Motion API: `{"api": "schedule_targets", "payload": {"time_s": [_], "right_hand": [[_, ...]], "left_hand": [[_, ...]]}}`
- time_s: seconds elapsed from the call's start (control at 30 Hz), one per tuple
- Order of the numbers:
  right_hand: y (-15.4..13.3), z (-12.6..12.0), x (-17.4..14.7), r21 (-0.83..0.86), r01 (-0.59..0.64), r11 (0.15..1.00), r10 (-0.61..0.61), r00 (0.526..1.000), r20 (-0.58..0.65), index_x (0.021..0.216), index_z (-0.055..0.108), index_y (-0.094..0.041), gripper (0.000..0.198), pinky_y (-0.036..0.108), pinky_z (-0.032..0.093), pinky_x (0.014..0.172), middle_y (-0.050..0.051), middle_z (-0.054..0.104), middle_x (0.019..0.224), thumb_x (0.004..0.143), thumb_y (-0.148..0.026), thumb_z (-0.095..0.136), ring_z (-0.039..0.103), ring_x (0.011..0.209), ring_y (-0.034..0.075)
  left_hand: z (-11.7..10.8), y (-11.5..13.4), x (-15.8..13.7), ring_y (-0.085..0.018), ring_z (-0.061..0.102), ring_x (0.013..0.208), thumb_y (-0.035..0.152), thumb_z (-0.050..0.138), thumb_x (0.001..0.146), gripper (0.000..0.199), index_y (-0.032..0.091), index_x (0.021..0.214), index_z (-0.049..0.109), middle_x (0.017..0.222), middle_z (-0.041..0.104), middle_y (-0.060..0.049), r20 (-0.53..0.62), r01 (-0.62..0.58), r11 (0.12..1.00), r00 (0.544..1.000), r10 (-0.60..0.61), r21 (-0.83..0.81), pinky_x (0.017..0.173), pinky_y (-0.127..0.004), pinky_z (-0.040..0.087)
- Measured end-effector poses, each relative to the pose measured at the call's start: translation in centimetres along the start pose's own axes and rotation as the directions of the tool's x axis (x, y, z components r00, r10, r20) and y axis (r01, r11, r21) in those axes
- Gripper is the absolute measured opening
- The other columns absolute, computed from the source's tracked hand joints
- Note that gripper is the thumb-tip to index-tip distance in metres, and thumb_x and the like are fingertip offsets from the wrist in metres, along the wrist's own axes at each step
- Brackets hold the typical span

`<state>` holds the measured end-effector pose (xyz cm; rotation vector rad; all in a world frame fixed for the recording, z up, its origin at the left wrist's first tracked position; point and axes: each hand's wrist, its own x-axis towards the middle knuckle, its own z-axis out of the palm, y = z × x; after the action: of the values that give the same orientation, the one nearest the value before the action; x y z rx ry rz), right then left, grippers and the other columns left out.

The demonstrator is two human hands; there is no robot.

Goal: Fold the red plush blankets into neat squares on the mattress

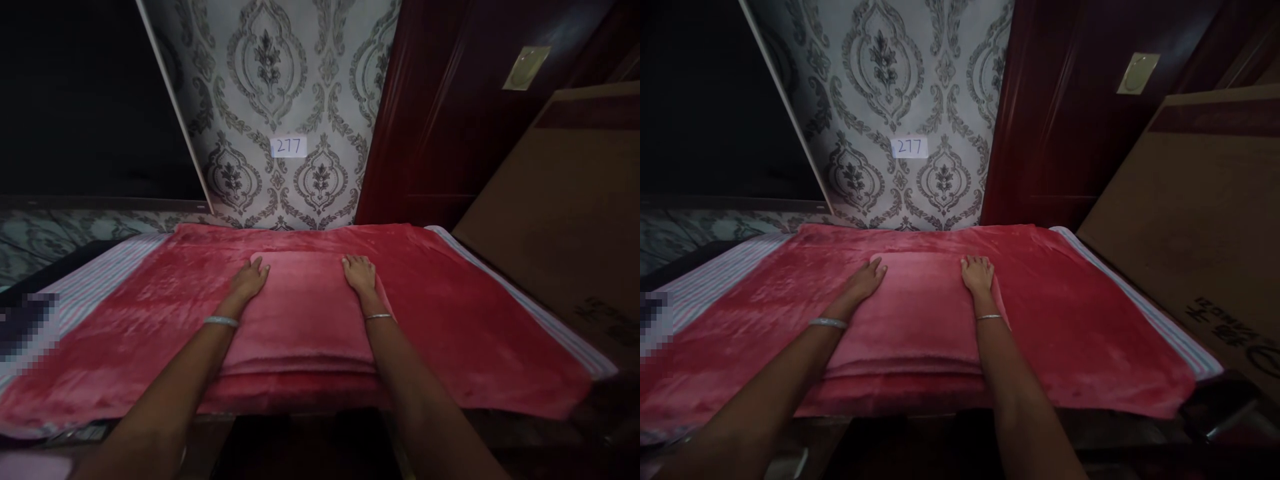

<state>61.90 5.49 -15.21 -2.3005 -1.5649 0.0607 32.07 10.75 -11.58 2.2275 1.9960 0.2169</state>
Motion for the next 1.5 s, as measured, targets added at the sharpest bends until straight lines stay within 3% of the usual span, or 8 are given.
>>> {"api": "schedule_targets", "payload": {"time_s": [0.17,0.33,0.53,0.93,1.03,1.17,1.3,1.5], "right_hand": [[0.1,0.1,0.1,0.009,0.006,1.000,-0.006,1.000,-0.001,0.141,0.062,-0.022,0.052,0.048,0.031,0.115,0.010,0.058,0.150,0.108,-0.039,0.027,0.044,0.141,0.028],[0.3,0.2,0.3,0.011,0.004,1.000,-0.004,1.000,-0.001,0.142,0.062,-0.022,0.052,0.048,0.031,0.115,0.010,0.057,0.150,0.107,-0.039,0.027,0.043,0.142,0.029],[0.4,0.1,0.4,0.030,0.006,1.000,-0.006,1.000,0.004,0.140,0.063,-0.022,0.050,0.050,0.031,0.115,0.010,0.058,0.150,0.107,-0.038,0.029,0.044,0.140,0.029],[0.6,-0.6,0.1,0.321,0.005,0.947,0.010,0.999,-0.044,0.132,0.068,-0.021,0.042,0.049,0.021,0.124,0.011,0.061,0.147,0.103,-0.038,0.042,0.044,0.144,0.028],[1.0,-0.9,1.4,0.511,0.011,0.859,0.042,0.995,-0.093,0.130,0.070,-0.018,0.049,0.037,0.032,0.119,0.012,0.065,0.141,0.105,-0.038,0.033,0.053,0.135,0.022],[1.3,-0.9,3.4,0.754,-0.023,0.657,0.178,0.976,-0.126,0.147,0.054,-0.011,0.064,0.038,0.047,0.108,0.016,0.065,0.138,0.105,-0.041,0.014,0.059,0.129,0.021],[1.3,0.8,3.1,0.907,-0.049,0.419,0.284,0.955,-0.080,0.155,0.039,-0.009,0.065,0.038,0.055,0.101,0.021,0.062,0.140,0.103,-0.033,0.009,0.065,0.123,0.019],[2.1,3.5,1.1,0.984,0.015,0.177,0.304,0.950,-0.069,0.153,0.039,-0.015,0.059,0.041,0.053,0.106,0.021,0.053,0.150,0.101,-0.034,0.017,0.063,0.128,0.018]], "left_hand": [[-1.4,3.2,-2.2,-0.041,0.029,0.154,0.054,0.035,0.102,0.067,0.016,0.157,0.044,0.167,0.032,-0.020,-0.120,-0.132,0.979,0.981,0.151,0.153,0.123,-0.064,0.026],[1.1,4.9,-7.3,-0.036,0.017,0.159,0.056,0.040,0.102,0.065,0.028,0.161,0.037,0.171,0.025,-0.011,0.023,-0.493,0.863,0.869,0.494,0.108,0.126,-0.063,0.015],[3.7,3.7,-9.6,-0.035,0.015,0.160,0.053,0.041,0.103,0.062,0.029,0.161,0.038,0.172,0.021,-0.009,0.027,-0.490,0.863,0.871,0.491,0.126,0.127,-0.063,0.013],[2.7,3.9,-8.8,-0.034,0.014,0.160,0.055,0.040,0.102,0.063,0.028,0.160,0.039,0.172,0.022,-0.009,0.092,-0.485,0.872,0.873,0.478,0.064,0.127,-0.061,0.015],[1.4,6.0,-7.5,-0.033,0.025,0.157,0.049,0.039,0.103,0.062,0.023,0.159,0.040,0.169,0.032,-0.012,0.080,-0.473,0.881,0.877,0.473,-0.022,0.126,-0.057,0.024],[0.4,13.0,-5.8,-0.020,0.034,0.154,0.027,0.030,0.103,0.058,0.012,0.158,0.038,0.165,0.040,-0.012,-0.106,-0.569,0.803,0.822,0.559,-0.181,0.127,-0.037,0.028],[2.8,19.3,-5.7,-0.024,0.032,0.154,0.019,0.032,0.100,0.057,0.013,0.156,0.043,0.165,0.040,-0.013,-0.183,-0.529,0.832,0.846,0.501,-0.167,0.127,-0.045,0.028],[7.6,19.9,-7.1,-0.026,0.035,0.152,0.021,0.027,0.103,0.053,0.011,0.149,0.051,0.160,0.046,-0.017,-0.085,-0.533,0.845,0.845,0.528,-0.052,0.127,-0.049,0.022]]}}
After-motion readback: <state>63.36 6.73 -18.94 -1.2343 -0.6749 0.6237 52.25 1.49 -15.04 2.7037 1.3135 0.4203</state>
